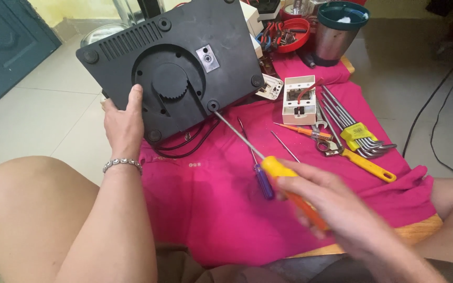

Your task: Disassembling and inspecting the base of a kitchen appliance using a screwdriver.

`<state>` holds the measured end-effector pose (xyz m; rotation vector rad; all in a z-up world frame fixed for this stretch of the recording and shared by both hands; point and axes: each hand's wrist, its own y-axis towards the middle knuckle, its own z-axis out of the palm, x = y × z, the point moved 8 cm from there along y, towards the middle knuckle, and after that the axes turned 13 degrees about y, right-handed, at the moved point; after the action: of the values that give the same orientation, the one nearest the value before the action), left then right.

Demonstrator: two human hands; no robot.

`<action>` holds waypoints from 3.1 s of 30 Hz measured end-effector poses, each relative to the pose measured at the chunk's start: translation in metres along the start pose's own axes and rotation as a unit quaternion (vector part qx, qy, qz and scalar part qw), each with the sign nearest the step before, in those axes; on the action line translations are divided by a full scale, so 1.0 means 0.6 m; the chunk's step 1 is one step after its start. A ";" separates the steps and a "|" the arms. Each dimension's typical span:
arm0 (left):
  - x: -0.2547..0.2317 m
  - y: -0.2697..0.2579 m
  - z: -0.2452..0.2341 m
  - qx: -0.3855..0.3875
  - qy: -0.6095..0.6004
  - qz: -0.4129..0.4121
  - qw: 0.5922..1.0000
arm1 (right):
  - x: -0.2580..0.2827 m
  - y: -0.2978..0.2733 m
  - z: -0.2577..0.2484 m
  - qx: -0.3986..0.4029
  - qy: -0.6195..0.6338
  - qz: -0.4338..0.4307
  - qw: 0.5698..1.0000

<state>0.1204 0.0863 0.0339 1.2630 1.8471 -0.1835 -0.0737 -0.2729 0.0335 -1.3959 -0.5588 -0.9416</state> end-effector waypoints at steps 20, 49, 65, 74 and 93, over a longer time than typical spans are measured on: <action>0.031 0.019 0.020 -0.003 0.047 -0.073 0.996 | -0.062 0.172 -0.155 -0.194 -0.564 -0.185 0.781; -0.017 -0.039 0.002 0.027 0.034 -0.034 0.998 | 0.088 0.056 0.027 -0.121 -0.360 -0.218 0.899; -0.038 -0.059 -0.007 0.030 0.030 -0.016 0.999 | 0.075 0.062 0.047 -0.114 -0.428 -0.228 0.867; -0.046 -0.066 -0.012 0.038 0.026 -0.012 0.999 | -0.004 0.094 0.027 0.021 0.214 0.033 0.976; -0.052 -0.087 -0.009 0.052 0.048 0.021 0.997 | 0.027 0.080 0.036 -0.065 -0.480 -0.181 0.856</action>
<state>0.0785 0.0430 0.0421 1.4037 1.9109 -0.2021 -0.0217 -0.2594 0.0221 -1.8926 -1.5732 -0.5007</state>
